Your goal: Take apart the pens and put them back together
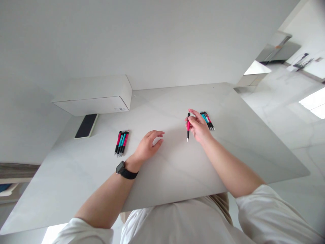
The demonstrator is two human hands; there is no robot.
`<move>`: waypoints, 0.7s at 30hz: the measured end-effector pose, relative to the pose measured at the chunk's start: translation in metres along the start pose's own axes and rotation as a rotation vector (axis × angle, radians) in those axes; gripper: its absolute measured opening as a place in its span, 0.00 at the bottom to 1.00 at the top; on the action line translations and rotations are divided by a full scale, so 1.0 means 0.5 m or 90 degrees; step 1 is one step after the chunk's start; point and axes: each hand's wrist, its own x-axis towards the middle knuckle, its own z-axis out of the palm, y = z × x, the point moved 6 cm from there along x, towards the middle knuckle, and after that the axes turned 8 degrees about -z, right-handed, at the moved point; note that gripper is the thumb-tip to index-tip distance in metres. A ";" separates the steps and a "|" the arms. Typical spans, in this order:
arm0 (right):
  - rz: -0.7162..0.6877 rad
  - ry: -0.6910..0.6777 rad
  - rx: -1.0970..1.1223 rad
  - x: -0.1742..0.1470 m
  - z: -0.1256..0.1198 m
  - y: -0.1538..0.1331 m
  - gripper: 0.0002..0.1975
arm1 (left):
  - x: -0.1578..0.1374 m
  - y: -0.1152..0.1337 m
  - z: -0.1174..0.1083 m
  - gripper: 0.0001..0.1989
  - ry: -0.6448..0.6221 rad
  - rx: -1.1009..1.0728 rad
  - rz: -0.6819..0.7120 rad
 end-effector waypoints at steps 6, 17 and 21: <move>-0.038 0.130 -0.004 0.068 -0.130 -0.059 0.19 | -0.001 0.001 0.004 0.15 -0.012 -0.004 0.006; -0.035 0.271 -0.467 0.115 -0.414 -0.094 0.24 | -0.001 0.000 0.012 0.14 -0.022 -0.018 0.017; 0.005 0.251 -0.770 0.109 -0.417 -0.084 0.27 | -0.003 0.007 0.013 0.13 -0.036 -0.024 0.032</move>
